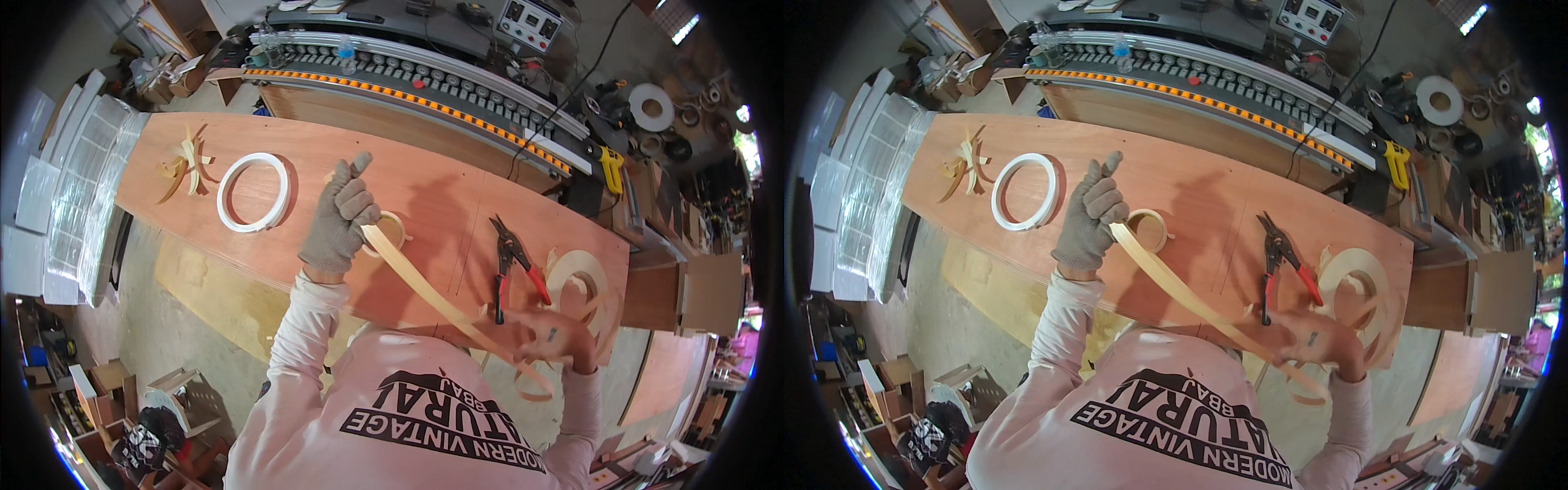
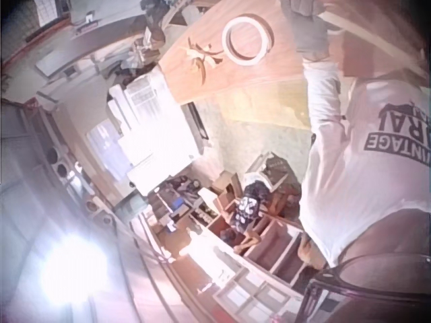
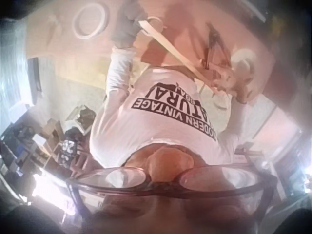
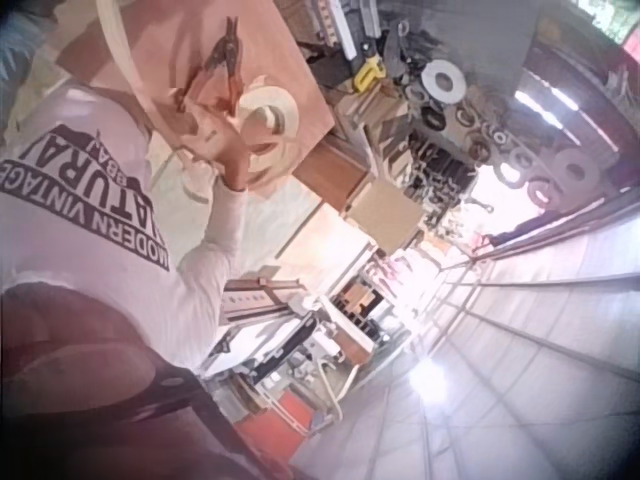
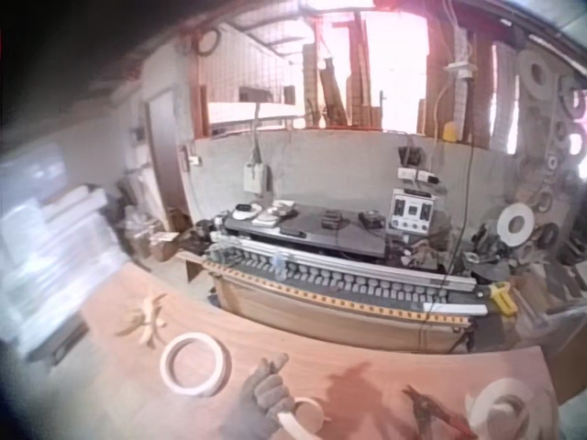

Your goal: The person uses red-handled pliers to cut a long strip of thin wood veneer into curved segments on a pink workbench. They repeatedly bend the strip to create curves and cut it, accumulating multiple curved pieces on the table.

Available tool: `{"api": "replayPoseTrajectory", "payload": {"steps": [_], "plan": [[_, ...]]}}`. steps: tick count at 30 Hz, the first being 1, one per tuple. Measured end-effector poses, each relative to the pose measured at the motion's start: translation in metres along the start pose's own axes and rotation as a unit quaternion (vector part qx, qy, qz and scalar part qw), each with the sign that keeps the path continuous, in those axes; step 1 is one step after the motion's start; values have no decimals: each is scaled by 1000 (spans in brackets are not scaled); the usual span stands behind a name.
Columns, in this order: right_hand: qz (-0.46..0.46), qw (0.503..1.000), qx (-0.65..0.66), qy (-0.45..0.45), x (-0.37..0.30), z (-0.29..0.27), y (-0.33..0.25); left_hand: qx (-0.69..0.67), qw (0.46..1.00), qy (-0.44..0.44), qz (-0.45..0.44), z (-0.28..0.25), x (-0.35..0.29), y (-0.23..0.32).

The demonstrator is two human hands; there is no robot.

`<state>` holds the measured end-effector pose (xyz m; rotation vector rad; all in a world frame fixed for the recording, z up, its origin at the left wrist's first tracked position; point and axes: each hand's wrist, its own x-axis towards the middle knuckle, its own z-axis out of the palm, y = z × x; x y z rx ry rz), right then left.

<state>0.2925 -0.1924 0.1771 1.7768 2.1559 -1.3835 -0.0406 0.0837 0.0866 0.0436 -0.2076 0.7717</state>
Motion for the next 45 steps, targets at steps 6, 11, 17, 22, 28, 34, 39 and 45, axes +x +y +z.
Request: {"api": "replayPoseTrajectory", "payload": {"steps": [6, 11, 17, 22, 28, 34, 39, 45], "plan": [[-105, 912, 344, 200, 99, -24, -56, 40, 998, 22, 35, 10, 12, -21], [-80, 943, 301, 118, 164, -13, -93, 190, 954, 209, 99, 37, 16, -56], [-48, 813, 578, -58, 182, 2, -69, 374, 883, 227, 170, 45, 3, -70], [13, 845, 533, -50, 175, 10, -58, 591, 771, 139, 190, 17, -14, -76], [63, 846, 529, -13, 165, 16, -62, 614, 753, 130, 198, 37, -16, -104], [21, 805, 590, -60, 142, 8, -78, 485, 800, 163, 313, 67, -11, -108], [48, 804, 591, -44, 137, -5, -89, 410, 816, 162, 374, 76, 0, -109], [8, 810, 582, -68, 142, -11, -88, 391, 845, 173, 320, 67, 14, -83]]}}
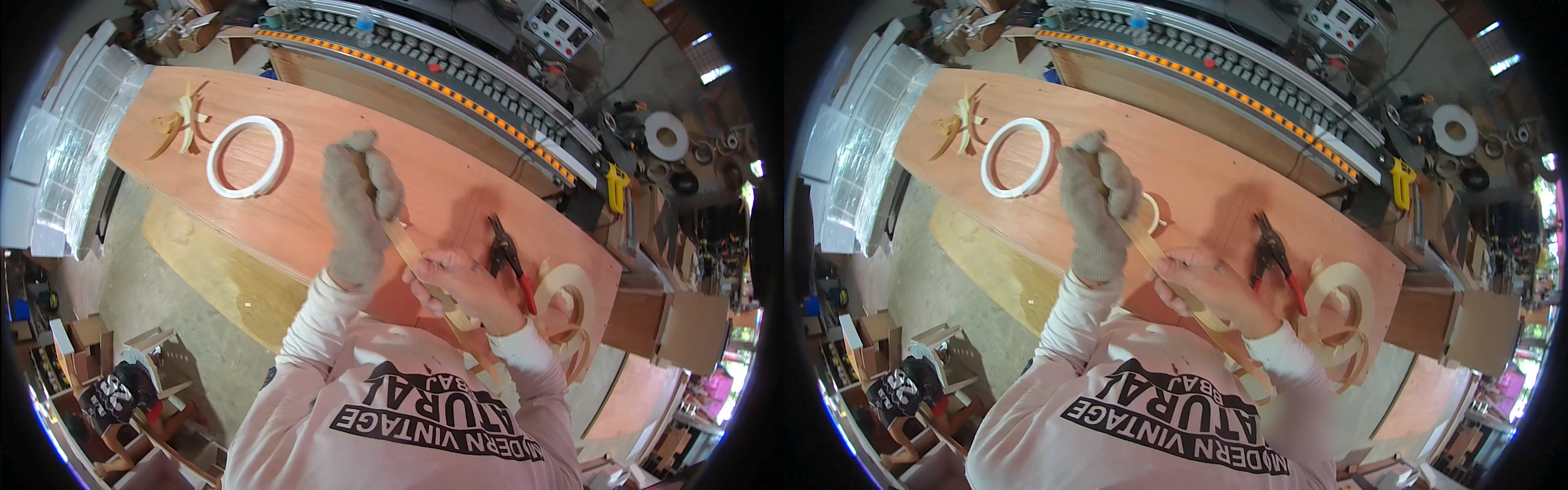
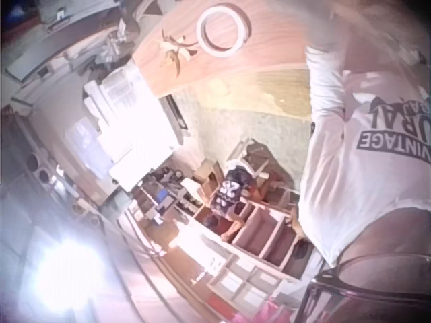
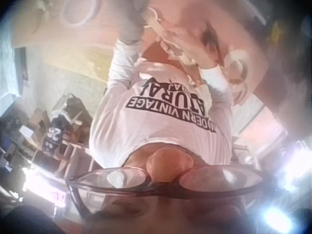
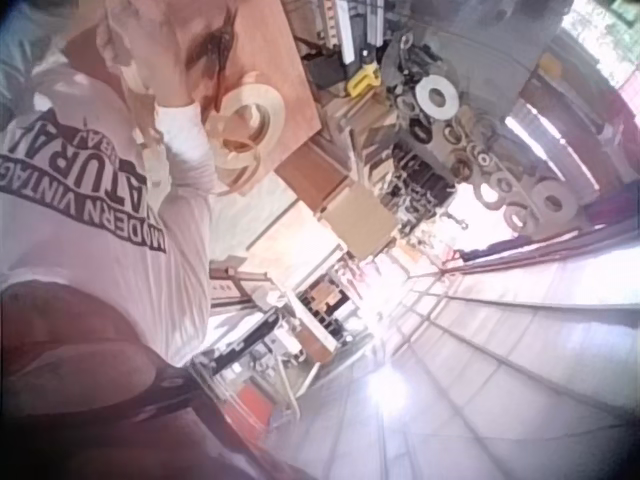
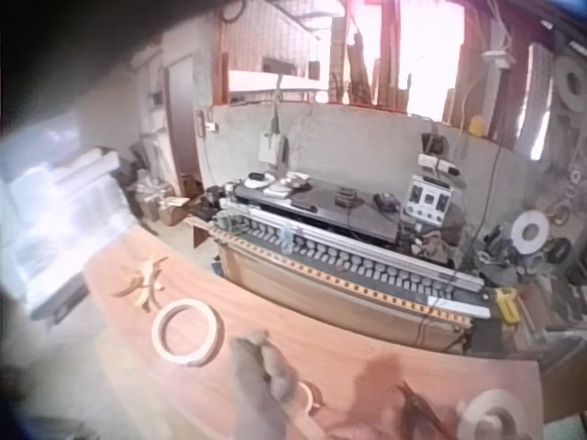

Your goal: The person uses red-handled pliers to cut a long strip of thin wood veneer into curved segments on a pink workbench. They repeatedly bend the strip to create curves and cut it, accumulating multiple curved pieces on the table.

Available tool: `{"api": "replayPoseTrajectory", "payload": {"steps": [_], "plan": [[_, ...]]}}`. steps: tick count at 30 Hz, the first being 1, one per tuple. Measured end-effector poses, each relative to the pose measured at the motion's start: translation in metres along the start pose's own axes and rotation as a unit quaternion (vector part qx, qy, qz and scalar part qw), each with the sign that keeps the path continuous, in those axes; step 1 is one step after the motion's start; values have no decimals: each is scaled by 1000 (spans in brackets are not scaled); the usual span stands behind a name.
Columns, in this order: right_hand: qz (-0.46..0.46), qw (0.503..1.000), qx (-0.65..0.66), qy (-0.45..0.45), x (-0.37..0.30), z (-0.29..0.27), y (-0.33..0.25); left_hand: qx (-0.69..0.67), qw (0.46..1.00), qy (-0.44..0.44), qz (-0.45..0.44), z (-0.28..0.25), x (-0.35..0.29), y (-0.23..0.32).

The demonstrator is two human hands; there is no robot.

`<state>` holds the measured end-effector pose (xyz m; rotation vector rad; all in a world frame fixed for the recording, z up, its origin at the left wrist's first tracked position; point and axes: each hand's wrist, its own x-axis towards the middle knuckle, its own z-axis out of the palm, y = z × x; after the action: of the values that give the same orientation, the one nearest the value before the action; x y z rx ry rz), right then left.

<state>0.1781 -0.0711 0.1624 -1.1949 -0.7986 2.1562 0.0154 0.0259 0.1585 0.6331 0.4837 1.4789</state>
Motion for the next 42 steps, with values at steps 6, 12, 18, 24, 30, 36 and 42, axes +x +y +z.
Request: {"api": "replayPoseTrajectory", "payload": {"steps": [6, 12, 18, 24, 30, 36, 42], "plan": [[31, 999, -12, -34, -9, -38, 11, -91, 992, 82, 33, -88, 75, 7], [48, 997, -21, -58, -23, -79, 40, -92, 990, 97, 47, -179, 103, 16], [68, 995, -23, -70, -27, -81, 45, -87, 990, 82, 70, -203, 95, 24], [97, 985, -139, -40, -29, -74, 51, -120, 989, 8, 82, -254, 73, 53], [-41, 891, -447, 67, -21, -73, 80, 167, 930, 323, 42, -193, 41, 47], [80, 913, -387, 97, -1, -73, 120, 255, 907, 333, 30, -220, 22, 43], [65, 916, -374, 132, 5, -82, 143, 592, 737, 291, 150, -261, 12, 34]]}}
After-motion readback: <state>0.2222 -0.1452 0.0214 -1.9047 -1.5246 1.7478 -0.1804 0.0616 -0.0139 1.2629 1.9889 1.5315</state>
